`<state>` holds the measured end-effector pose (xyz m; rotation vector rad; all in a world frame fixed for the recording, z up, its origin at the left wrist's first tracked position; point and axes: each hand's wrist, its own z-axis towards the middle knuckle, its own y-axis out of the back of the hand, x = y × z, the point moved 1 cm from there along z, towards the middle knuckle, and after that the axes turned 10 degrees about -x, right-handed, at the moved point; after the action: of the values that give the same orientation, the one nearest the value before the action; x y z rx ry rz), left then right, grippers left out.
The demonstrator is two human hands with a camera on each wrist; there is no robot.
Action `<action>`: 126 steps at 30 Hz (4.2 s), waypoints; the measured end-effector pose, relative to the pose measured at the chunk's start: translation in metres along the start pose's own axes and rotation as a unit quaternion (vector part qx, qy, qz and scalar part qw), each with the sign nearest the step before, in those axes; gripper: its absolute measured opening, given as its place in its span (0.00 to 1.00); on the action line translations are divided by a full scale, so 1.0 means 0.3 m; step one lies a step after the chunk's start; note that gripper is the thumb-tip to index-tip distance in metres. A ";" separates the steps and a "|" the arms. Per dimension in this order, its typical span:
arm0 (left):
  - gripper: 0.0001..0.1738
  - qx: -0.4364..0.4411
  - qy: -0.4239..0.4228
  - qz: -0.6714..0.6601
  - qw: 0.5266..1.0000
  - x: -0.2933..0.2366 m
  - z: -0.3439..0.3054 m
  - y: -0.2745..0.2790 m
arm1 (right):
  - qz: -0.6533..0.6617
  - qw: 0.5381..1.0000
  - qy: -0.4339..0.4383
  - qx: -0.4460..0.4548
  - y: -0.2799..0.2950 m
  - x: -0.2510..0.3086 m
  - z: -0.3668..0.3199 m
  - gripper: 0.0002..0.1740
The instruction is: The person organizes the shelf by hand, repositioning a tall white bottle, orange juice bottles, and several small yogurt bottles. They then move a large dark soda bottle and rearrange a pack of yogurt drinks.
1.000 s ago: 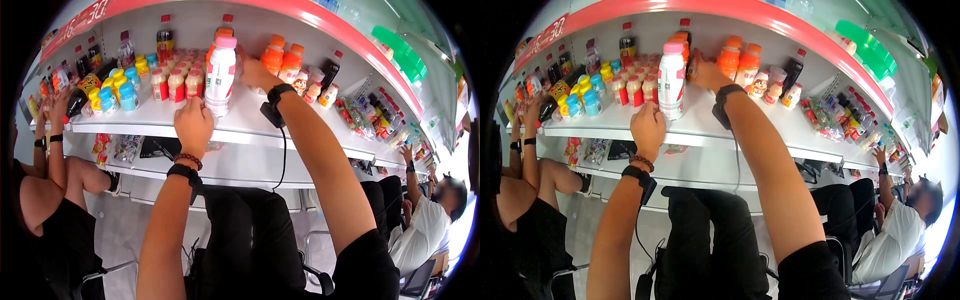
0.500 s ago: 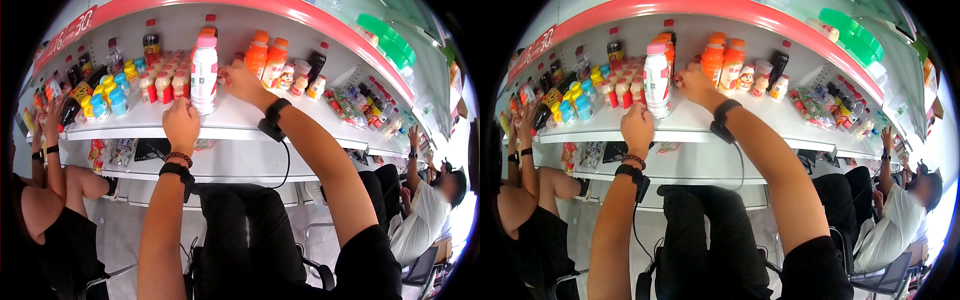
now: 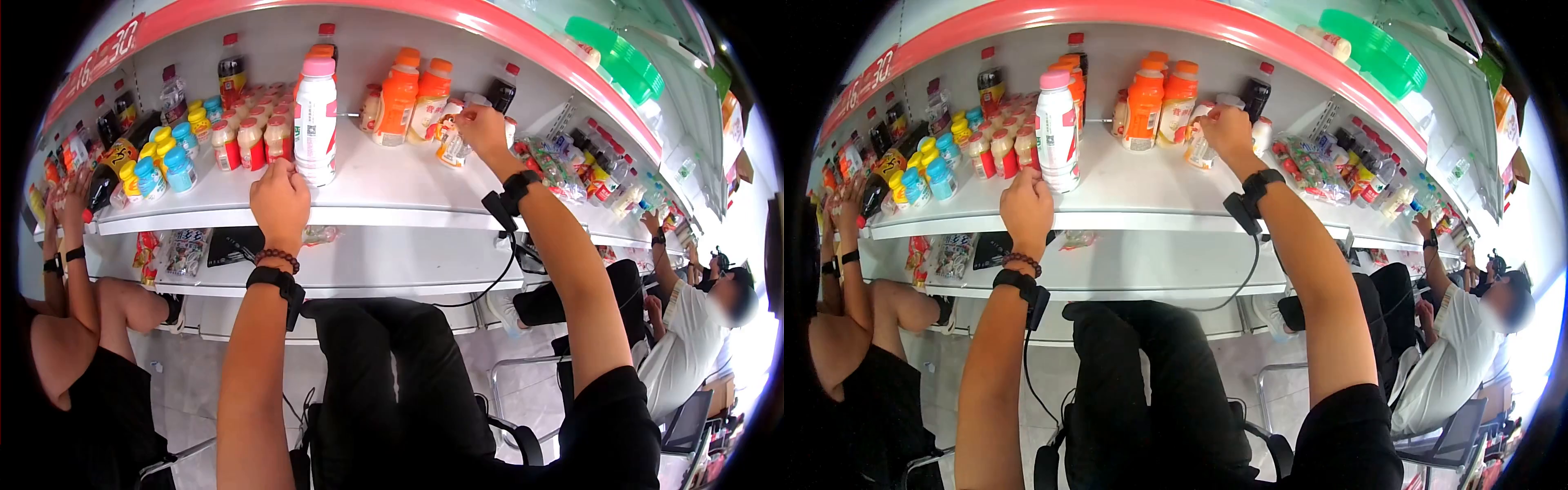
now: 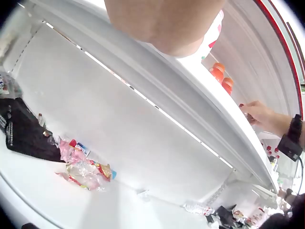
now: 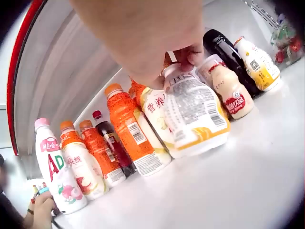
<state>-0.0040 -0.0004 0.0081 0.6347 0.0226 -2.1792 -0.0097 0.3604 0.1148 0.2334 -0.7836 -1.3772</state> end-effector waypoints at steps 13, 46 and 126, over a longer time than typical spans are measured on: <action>0.04 0.000 -0.001 -0.016 1.000 0.004 0.002 -0.001 | -0.070 0.954 0.273 0.105 -0.153 0.439 -0.137 0.21; 0.03 -0.009 0.001 -0.029 1.000 0.004 0.004 0.005 | -0.030 0.975 0.157 -0.154 -0.034 0.269 -0.071 0.18; 0.05 0.020 0.030 0.027 0.999 0.014 -0.011 -0.020 | 0.188 0.975 0.121 0.010 0.019 0.126 -0.351 0.15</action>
<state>-0.0093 0.0012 0.0020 0.7160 -0.0069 -2.1122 0.0595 0.2960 0.0549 0.2489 -0.6024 -0.9616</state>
